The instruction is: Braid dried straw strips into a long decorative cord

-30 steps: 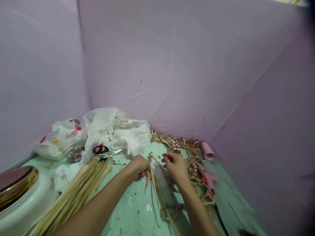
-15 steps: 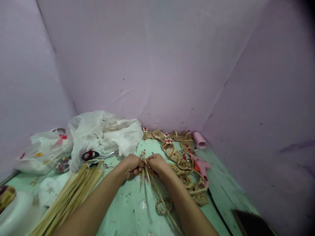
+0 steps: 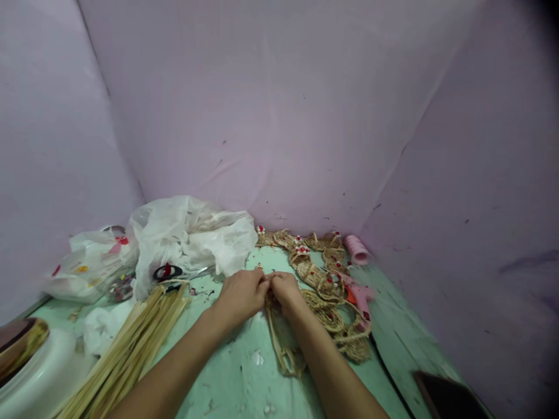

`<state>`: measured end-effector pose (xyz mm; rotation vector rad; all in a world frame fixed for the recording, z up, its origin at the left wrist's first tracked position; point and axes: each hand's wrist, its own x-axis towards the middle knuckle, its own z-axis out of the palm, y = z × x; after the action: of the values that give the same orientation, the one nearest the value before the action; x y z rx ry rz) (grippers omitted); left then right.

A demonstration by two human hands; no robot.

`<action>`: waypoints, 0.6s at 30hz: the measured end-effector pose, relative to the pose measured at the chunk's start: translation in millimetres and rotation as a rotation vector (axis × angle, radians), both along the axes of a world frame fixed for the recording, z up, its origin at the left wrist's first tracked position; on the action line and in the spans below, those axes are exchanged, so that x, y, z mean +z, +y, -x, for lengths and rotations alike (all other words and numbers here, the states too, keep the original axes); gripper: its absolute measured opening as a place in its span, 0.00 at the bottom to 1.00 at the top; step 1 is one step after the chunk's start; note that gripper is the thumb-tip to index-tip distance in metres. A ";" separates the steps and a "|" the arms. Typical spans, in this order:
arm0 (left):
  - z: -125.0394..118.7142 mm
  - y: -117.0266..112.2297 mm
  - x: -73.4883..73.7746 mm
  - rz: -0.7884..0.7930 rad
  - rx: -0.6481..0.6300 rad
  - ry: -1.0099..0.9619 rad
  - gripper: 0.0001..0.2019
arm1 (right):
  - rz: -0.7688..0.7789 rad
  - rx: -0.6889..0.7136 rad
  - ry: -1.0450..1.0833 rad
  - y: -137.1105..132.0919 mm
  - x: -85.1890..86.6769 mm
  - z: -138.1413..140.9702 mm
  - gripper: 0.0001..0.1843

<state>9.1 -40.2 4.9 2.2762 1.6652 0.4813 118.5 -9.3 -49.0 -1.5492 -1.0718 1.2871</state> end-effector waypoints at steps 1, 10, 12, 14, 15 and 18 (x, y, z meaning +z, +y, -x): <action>3.3 0.1 -1.9 0.012 -0.025 0.058 0.15 | 0.073 -0.018 0.170 -0.1 3.4 -0.9 0.04; 15.4 -2.3 -8.2 0.080 -0.253 0.191 0.05 | 0.501 0.092 0.863 13.1 30.6 -24.0 0.12; 17.6 1.6 -11.4 0.185 -0.285 0.068 0.05 | 0.554 0.106 0.939 12.3 31.4 -21.5 0.11; 25.9 9.4 -13.4 0.374 -0.229 -0.092 0.07 | 0.605 0.115 1.009 10.4 30.6 -17.2 0.10; 31.7 13.7 -13.7 0.467 -0.175 -0.172 0.08 | 0.627 0.119 1.031 9.6 30.2 -15.5 0.11; 45.6 21.8 -12.4 0.609 -0.114 -0.339 0.10 | 0.682 0.119 1.061 8.6 31.1 -13.9 0.10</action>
<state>-36.5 -18.4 -7.5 1.7190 1.2815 0.2628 132.4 -0.7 -17.9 -0.9255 -0.0220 2.3063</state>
